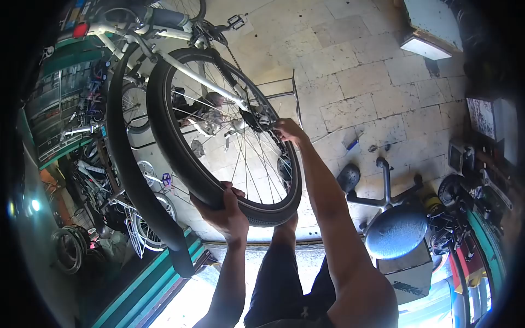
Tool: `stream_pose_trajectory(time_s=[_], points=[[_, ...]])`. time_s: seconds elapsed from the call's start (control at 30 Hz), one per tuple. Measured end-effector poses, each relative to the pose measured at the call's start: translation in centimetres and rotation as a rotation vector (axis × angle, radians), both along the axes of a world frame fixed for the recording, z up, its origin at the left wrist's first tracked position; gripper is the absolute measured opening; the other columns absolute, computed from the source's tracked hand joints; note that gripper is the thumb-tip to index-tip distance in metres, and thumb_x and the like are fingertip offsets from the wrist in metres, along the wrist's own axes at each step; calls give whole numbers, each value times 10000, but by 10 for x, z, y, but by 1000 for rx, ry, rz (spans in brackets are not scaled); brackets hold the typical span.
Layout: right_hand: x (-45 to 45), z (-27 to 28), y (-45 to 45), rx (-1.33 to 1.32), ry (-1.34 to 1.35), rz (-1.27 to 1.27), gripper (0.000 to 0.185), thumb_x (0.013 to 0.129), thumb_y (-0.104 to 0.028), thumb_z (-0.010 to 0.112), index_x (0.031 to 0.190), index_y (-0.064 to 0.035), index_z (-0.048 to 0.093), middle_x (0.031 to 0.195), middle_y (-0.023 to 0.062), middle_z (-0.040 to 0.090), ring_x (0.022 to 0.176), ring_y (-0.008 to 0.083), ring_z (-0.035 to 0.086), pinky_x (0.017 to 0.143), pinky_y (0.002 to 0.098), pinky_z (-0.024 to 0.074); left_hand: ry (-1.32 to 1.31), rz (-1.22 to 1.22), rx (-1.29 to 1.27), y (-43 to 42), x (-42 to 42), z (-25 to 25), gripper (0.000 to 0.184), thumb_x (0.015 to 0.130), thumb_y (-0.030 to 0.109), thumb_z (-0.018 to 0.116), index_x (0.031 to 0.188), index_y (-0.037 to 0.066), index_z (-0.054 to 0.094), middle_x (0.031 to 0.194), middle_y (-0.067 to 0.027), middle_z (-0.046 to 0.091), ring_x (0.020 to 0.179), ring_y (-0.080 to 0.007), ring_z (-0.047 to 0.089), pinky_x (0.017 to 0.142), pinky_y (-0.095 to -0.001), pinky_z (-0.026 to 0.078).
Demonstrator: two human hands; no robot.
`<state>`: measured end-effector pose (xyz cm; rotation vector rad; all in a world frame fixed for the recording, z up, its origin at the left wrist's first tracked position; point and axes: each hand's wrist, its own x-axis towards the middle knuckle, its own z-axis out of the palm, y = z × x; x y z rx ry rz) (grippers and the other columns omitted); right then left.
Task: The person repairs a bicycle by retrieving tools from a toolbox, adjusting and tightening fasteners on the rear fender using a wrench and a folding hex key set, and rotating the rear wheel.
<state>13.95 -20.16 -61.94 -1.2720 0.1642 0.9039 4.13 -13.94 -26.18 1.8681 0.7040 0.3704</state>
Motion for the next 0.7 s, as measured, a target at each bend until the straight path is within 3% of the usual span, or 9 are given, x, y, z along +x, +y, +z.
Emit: stream_pose_trajectory(time_s=[0.23,0.33,0.37,0.43,0.47,0.57,0.63,0.67,0.7], points=[[-11,45,-8,-92,213,-217,238,973,-229,571,850,-58,681,657,-2,553,581,104,465,562,318,412,-22,-9,117,-7,-12,-19,733,827,-46,563,1476,-65,222,953,-156,611,729,-185,618,614,-289,528],[-25,24,3,-257,67,-287,287,916,-312,585,948,-91,766,780,139,711,676,234,658,612,374,490,34,32,66,-10,-16,-12,730,829,-33,570,1472,-77,226,965,-160,620,808,-220,638,677,-318,541],[-20,45,0,-259,63,-282,287,916,-312,585,948,-91,766,780,139,711,676,234,658,612,374,490,53,45,31,-10,-16,-10,728,828,-30,568,1469,-79,227,959,-161,625,830,-229,644,691,-324,542],[-11,84,-4,-424,143,-264,301,928,-248,608,819,17,701,662,67,614,599,156,522,574,371,405,21,-6,100,-8,-17,-15,726,833,-64,523,1485,-52,204,947,-154,614,755,-198,612,661,-308,532],[-8,81,-7,-470,174,-167,294,900,-329,598,940,-90,765,858,176,728,860,333,718,755,432,546,-3,-61,166,-6,-16,-18,730,838,-97,477,1500,-25,180,936,-147,603,679,-166,581,630,-291,521],[-8,57,2,-552,215,-176,334,895,-362,602,911,-70,764,898,185,732,882,356,712,765,458,540,56,8,102,-4,-21,-14,731,808,-29,568,1455,-76,232,919,-172,652,803,-244,661,714,-360,546],[-7,63,5,-598,214,-202,352,881,-382,620,879,-62,767,920,196,732,901,376,706,784,453,538,44,-24,164,1,-24,-21,729,805,-28,570,1452,-78,236,920,-173,657,784,-256,667,736,-380,548],[-10,60,5,-621,166,-179,338,890,-361,602,894,-61,758,933,192,730,909,375,701,782,458,534,28,-43,133,0,-23,-22,742,818,-85,513,1484,-32,192,929,-145,618,733,-181,608,649,-305,528],[-11,59,5,-644,114,-152,325,899,-340,584,909,-60,749,945,188,729,917,374,696,779,463,530,43,-55,206,-2,-22,-18,734,803,-70,541,1467,-31,230,908,-136,633,753,-195,630,664,-336,537]])
